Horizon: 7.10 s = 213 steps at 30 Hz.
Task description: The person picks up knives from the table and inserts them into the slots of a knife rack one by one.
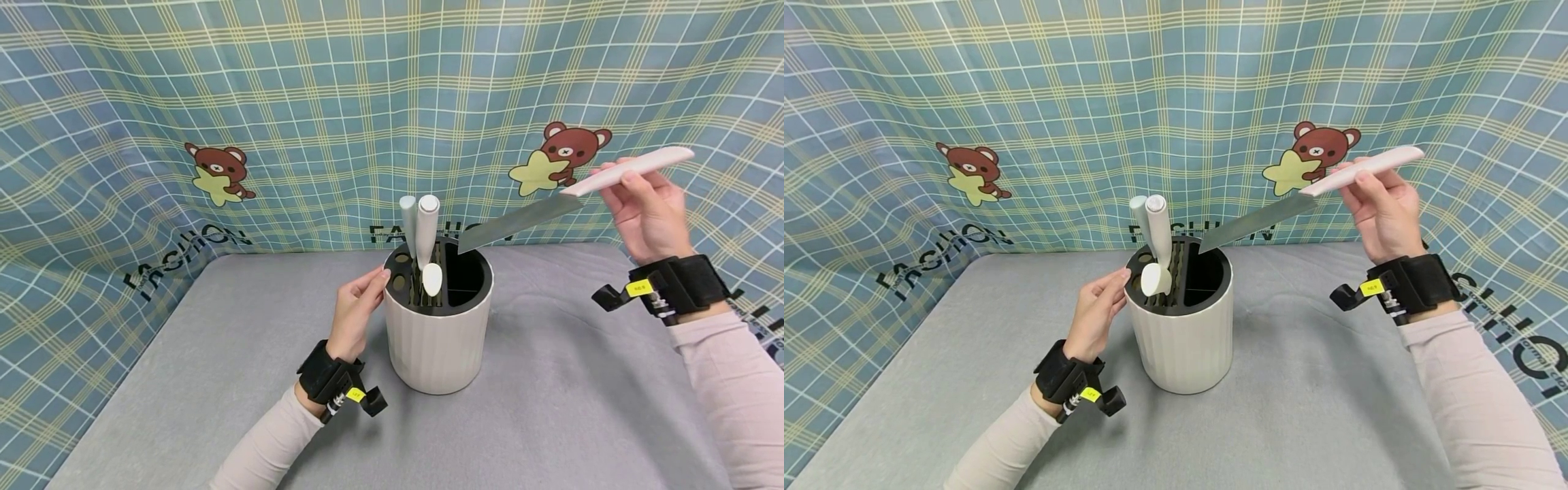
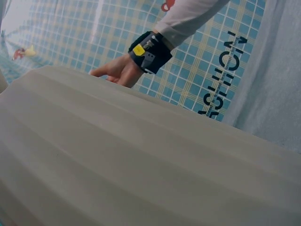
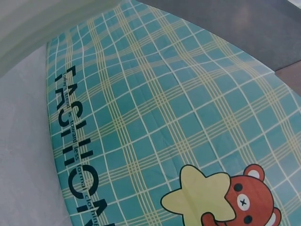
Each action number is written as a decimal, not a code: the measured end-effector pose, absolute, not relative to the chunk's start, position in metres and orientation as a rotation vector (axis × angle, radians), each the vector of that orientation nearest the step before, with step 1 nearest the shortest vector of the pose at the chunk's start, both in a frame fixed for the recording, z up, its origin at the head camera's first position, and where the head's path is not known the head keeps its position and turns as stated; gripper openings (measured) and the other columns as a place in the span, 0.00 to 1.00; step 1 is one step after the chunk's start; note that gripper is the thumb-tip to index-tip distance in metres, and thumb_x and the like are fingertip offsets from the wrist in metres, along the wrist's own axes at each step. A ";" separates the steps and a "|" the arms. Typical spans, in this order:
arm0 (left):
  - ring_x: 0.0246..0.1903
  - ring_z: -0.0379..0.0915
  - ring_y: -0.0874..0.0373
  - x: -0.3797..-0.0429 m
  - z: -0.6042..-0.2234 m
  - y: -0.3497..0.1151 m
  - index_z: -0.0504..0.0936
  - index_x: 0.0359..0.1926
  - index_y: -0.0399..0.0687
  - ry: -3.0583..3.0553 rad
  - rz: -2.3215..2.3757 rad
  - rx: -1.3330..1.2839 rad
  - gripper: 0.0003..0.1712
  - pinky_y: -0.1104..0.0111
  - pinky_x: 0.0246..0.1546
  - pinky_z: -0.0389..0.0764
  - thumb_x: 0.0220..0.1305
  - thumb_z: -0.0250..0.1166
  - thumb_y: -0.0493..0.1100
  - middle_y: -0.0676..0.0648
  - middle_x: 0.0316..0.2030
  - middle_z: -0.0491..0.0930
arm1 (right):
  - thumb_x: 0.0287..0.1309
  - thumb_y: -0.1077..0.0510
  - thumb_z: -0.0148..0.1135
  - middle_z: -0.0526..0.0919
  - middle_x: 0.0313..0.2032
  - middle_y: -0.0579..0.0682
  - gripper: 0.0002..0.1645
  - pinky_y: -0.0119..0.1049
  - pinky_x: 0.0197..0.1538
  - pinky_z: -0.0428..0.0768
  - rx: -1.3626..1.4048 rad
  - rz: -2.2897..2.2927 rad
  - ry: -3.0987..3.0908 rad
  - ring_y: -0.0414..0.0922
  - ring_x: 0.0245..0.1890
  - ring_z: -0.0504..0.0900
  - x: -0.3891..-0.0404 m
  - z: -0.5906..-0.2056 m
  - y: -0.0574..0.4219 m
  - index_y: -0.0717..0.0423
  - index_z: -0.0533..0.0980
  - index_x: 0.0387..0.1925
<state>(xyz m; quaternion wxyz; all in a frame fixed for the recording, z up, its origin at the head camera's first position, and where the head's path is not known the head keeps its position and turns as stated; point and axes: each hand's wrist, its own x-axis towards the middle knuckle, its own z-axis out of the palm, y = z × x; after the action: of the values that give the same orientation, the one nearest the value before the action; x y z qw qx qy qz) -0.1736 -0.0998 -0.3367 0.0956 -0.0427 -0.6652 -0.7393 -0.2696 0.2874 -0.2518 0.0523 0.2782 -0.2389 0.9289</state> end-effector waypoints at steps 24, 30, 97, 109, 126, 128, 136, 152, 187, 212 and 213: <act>0.64 0.68 0.50 -0.174 -0.336 -0.099 0.73 0.62 0.32 -1.974 -2.186 -0.107 0.26 0.63 0.65 0.73 0.69 0.59 0.44 0.39 0.64 0.71 | 0.64 0.80 0.45 0.81 0.43 0.71 0.15 0.47 0.60 0.78 0.976 2.808 -0.825 0.60 0.49 0.82 -0.269 -0.249 0.267 0.81 0.71 0.50; 0.64 0.69 0.50 -0.174 -0.335 -0.099 0.73 0.62 0.33 -1.974 -2.190 -0.098 0.26 0.63 0.65 0.73 0.69 0.59 0.43 0.39 0.64 0.71 | 0.63 0.80 0.46 0.80 0.44 0.70 0.15 0.47 0.60 0.77 0.996 2.791 -0.858 0.61 0.49 0.82 -0.269 -0.247 0.264 0.81 0.71 0.50; 0.66 0.65 0.51 -0.171 -0.336 -0.100 0.73 0.63 0.33 -1.957 -2.210 -0.124 0.27 0.64 0.65 0.73 0.69 0.60 0.45 0.39 0.65 0.70 | 0.56 0.77 0.59 0.84 0.40 0.59 0.16 0.27 0.38 0.84 1.138 1.895 -1.681 0.47 0.40 0.85 -0.236 -0.161 0.207 0.71 0.76 0.48; 0.66 0.66 0.51 -0.171 -0.335 -0.100 0.72 0.63 0.33 -1.974 -2.214 -0.134 0.27 0.67 0.65 0.73 0.69 0.60 0.46 0.39 0.65 0.70 | 0.55 0.77 0.61 0.84 0.40 0.55 0.13 0.25 0.46 0.83 1.309 1.759 -1.921 0.44 0.41 0.84 -0.238 -0.167 0.199 0.72 0.78 0.44; 0.66 0.65 0.51 -0.171 -0.334 -0.101 0.72 0.63 0.34 -1.968 -2.213 -0.130 0.28 0.63 0.66 0.72 0.69 0.60 0.46 0.40 0.65 0.70 | 0.55 0.70 0.67 0.84 0.40 0.49 0.14 0.23 0.42 0.84 1.260 1.353 -2.249 0.41 0.35 0.85 -0.235 -0.160 0.190 0.65 0.80 0.44; 0.66 0.65 0.51 -0.171 -0.334 -0.101 0.72 0.63 0.33 -1.966 -2.213 -0.134 0.28 0.64 0.66 0.72 0.69 0.60 0.46 0.40 0.65 0.70 | 0.54 0.70 0.67 0.85 0.39 0.48 0.14 0.23 0.41 0.84 1.263 1.310 -2.278 0.41 0.35 0.85 -0.234 -0.158 0.189 0.65 0.81 0.44; 0.66 0.65 0.51 -0.170 -0.335 -0.102 0.73 0.63 0.33 -1.964 -2.218 -0.134 0.27 0.64 0.66 0.72 0.69 0.60 0.45 0.39 0.65 0.70 | 0.54 0.68 0.69 0.87 0.36 0.45 0.11 0.24 0.40 0.85 1.309 1.160 -2.370 0.39 0.34 0.86 -0.236 -0.159 0.185 0.63 0.82 0.41; 0.65 0.66 0.50 -0.169 -0.336 -0.102 0.73 0.63 0.33 -1.970 -2.217 -0.137 0.27 0.63 0.66 0.72 0.69 0.60 0.45 0.39 0.65 0.70 | 0.52 0.62 0.73 0.85 0.33 0.47 0.10 0.27 0.37 0.86 1.390 0.952 -2.509 0.36 0.32 0.86 -0.244 -0.169 0.169 0.56 0.83 0.38; 0.66 0.65 0.51 -0.172 -0.335 -0.101 0.72 0.63 0.33 -1.963 -2.239 -0.143 0.27 0.66 0.67 0.71 0.70 0.59 0.45 0.39 0.66 0.69 | 0.52 0.58 0.73 0.86 0.36 0.49 0.15 0.29 0.39 0.85 1.324 0.873 -2.642 0.40 0.34 0.85 -0.252 -0.184 0.151 0.58 0.83 0.43; 0.66 0.65 0.50 -0.172 -0.337 -0.102 0.72 0.64 0.34 -1.980 -2.211 -0.157 0.27 0.66 0.66 0.72 0.70 0.60 0.46 0.39 0.66 0.69 | 0.53 0.64 0.71 0.84 0.40 0.54 0.16 0.32 0.42 0.87 1.404 1.102 -2.583 0.44 0.37 0.86 -0.246 -0.197 0.143 0.63 0.78 0.44; 0.66 0.65 0.50 -0.172 -0.337 -0.102 0.72 0.64 0.34 -1.980 -2.210 -0.163 0.27 0.66 0.66 0.72 0.70 0.60 0.46 0.39 0.66 0.69 | 0.53 0.63 0.71 0.84 0.39 0.54 0.16 0.32 0.41 0.87 1.404 1.095 -2.573 0.44 0.37 0.86 -0.246 -0.197 0.143 0.62 0.78 0.44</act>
<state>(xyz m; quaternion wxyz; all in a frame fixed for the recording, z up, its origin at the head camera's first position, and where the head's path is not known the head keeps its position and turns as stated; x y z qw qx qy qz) -0.1721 -0.1019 -0.3366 0.0846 -0.0547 -0.6639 -0.7410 -0.2460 0.1425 -0.1974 0.0065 0.4486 -0.8223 0.3499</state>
